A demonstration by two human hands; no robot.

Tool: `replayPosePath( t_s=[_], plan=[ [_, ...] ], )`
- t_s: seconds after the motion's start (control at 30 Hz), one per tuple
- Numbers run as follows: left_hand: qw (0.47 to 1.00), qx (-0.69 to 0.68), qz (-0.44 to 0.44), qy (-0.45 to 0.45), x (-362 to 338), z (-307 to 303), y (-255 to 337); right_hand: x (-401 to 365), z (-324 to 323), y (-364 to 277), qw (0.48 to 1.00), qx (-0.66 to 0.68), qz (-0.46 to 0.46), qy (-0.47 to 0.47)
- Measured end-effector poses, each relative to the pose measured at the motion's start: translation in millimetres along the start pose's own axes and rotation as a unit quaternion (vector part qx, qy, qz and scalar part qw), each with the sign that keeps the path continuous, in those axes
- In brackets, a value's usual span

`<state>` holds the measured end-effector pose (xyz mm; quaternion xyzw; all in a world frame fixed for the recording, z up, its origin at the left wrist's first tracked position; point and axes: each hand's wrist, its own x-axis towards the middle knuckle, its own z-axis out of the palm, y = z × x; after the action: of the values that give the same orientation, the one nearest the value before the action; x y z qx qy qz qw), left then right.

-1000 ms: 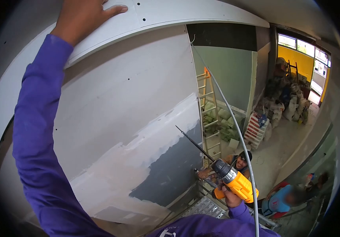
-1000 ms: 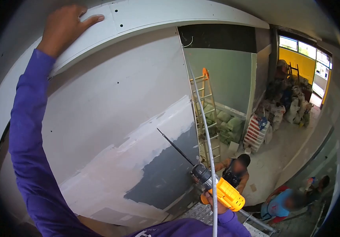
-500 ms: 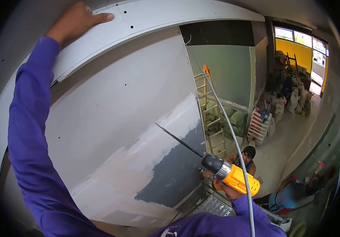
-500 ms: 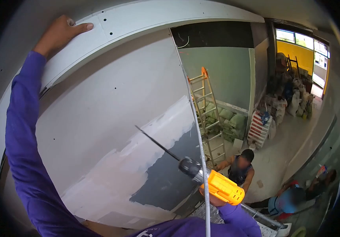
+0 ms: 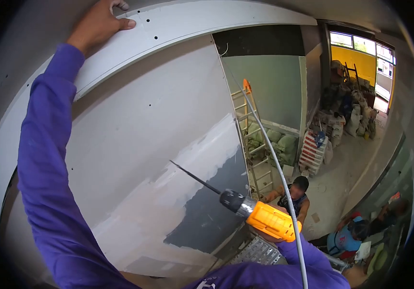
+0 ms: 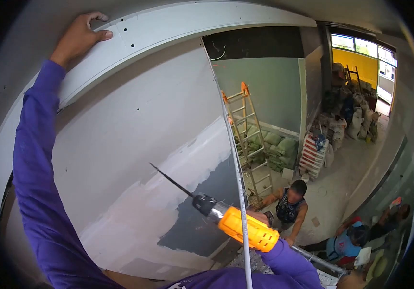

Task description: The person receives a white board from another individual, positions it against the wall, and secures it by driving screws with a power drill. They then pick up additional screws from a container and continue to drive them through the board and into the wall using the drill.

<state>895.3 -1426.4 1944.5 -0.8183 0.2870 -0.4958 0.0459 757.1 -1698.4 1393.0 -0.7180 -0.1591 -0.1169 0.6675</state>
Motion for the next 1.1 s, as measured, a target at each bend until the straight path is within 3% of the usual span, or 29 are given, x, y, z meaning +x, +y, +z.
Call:
replayPosePath(
  t_s=[0.1, 0.2, 0.3, 0.47, 0.67, 0.7, 0.8, 0.97, 1.1],
  plan=[
    [0.998, -0.044, -0.029, -0.040, 5.1, 0.9, 7.3, -13.6, -20.7, -11.0, 0.963, -0.238, -0.120, 0.041],
    [0.995, -0.052, -0.038, -0.081, 11.5, 1.8, 4.8, -24.4, -31.7, -27.8, 0.856, -0.456, -0.230, 0.081],
    [0.987, -0.089, -0.063, -0.118, 13.1, 0.1, 10.7, -33.4, -37.2, -3.6, 0.850, -0.468, -0.196, 0.140],
    [0.970, -0.154, -0.122, -0.142, 16.2, 7.8, -2.2, -33.9, -40.8, -4.5, 0.886, -0.387, -0.163, 0.198],
    [0.987, -0.099, -0.082, -0.095, -5.9, 19.4, -9.3, -34.2, -29.0, -1.0, 0.915, -0.246, -0.113, 0.299],
    [0.985, -0.109, -0.095, -0.099, -4.5, 18.5, -5.7, -37.7, -29.0, 1.4, 0.892, -0.299, -0.142, 0.306],
    [0.978, -0.138, -0.119, -0.102, -5.7, 18.8, -8.1, -31.1, -26.7, -20.7, 0.891, -0.303, -0.140, 0.307],
    [0.975, -0.140, -0.124, -0.117, -16.1, 24.3, -10.5, -32.1, -33.1, -15.4, 0.917, -0.133, -0.145, 0.347],
    [0.975, -0.150, -0.125, -0.102, -27.8, 36.7, -15.5, -33.5, -54.5, -5.1, 0.913, -0.179, -0.108, 0.350]
  ],
)
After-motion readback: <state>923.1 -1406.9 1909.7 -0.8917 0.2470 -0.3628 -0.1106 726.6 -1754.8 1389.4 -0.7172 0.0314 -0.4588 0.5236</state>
